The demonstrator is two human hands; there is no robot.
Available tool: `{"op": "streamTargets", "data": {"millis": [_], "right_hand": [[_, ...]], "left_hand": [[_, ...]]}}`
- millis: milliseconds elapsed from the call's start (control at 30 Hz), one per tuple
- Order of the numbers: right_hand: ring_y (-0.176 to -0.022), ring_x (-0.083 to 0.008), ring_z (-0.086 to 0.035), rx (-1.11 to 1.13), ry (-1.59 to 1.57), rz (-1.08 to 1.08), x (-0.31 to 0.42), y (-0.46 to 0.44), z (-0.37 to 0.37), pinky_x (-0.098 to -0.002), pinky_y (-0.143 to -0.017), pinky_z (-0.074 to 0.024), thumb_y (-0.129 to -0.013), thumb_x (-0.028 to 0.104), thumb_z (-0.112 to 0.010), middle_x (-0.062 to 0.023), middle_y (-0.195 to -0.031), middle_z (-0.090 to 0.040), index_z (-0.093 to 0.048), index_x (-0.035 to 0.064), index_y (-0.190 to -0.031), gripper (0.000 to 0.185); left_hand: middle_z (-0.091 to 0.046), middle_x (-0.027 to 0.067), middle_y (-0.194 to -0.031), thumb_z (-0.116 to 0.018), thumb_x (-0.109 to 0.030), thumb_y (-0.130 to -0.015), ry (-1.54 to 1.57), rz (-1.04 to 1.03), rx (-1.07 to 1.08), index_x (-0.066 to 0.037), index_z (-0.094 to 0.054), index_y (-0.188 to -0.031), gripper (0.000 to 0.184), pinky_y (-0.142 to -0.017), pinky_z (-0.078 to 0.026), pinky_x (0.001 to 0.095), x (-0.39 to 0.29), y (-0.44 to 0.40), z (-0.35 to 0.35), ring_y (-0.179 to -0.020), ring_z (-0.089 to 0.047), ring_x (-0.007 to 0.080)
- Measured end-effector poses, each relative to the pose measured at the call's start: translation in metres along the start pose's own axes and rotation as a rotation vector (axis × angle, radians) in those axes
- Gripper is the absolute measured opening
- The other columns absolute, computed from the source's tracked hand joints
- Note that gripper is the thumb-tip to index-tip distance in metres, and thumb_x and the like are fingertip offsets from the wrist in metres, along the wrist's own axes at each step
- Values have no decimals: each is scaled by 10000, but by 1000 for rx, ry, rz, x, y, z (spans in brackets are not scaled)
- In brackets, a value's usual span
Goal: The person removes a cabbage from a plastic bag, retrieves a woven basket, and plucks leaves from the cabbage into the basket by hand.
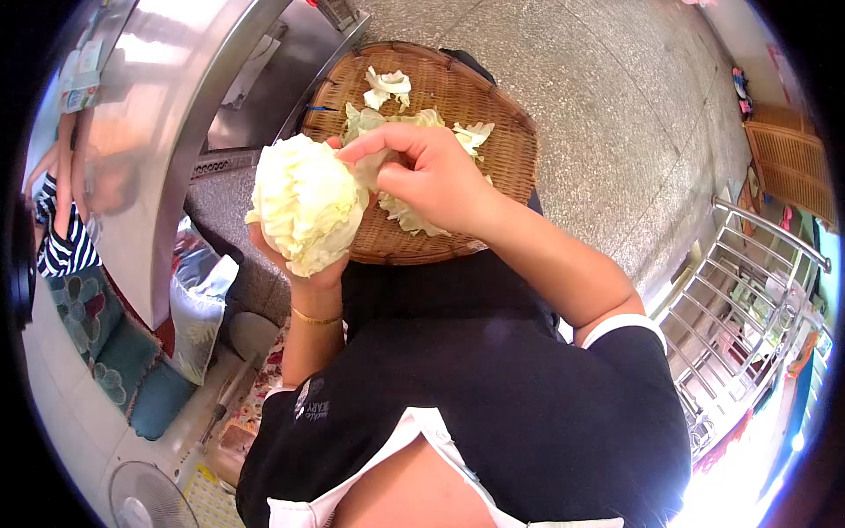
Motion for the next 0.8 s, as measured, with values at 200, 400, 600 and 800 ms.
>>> {"op": "streamTargets", "data": {"millis": [200,400,600,800], "right_hand": [[-694,-24,-522,-45,-230,-79,5,-1,6,-178,-613,-431,-854,50,-603,18,-828,-618,-634,38,-1071,220],[-636,-21,-500,-75,-297,-142,-9,1,12,-178,-551,-396,-846,65,-644,7,-846,-628,-624,24,-1053,212],[-522,-34,-360,-57,-1017,-70,-29,1,36,-187,-513,-336,-859,16,-570,3,-811,-601,-615,65,-1027,180],[-628,-45,-453,-184,-858,-115,-29,12,67,-193,-589,-372,-860,39,-580,11,-895,-620,-602,56,-1088,229]], "left_hand": [[-399,160,-1410,-523,-574,-859,-250,112,-213,-44,-275,-1423,812,-1043,-383,456,-10,1,12,-1268,-441,288],[-407,161,-1402,-562,-515,-850,-258,119,-52,-16,-266,-1417,812,-1026,-404,444,-6,2,8,-1258,-449,295],[-243,198,-1476,-609,-565,-786,392,236,87,-137,-219,-1453,882,-953,-424,552,6,-6,-2,-1293,-353,387],[-162,209,-1502,-625,-580,-767,336,261,9,-148,-195,-1460,923,-869,-479,534,5,-5,0,-1303,-325,413]]}}
Point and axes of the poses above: each hand's wrist, its own y-axis away from the middle knuckle, its own z-axis out of the back of the hand, x = y × z, the point moved 4 cm from there along -y, towards the middle knuckle
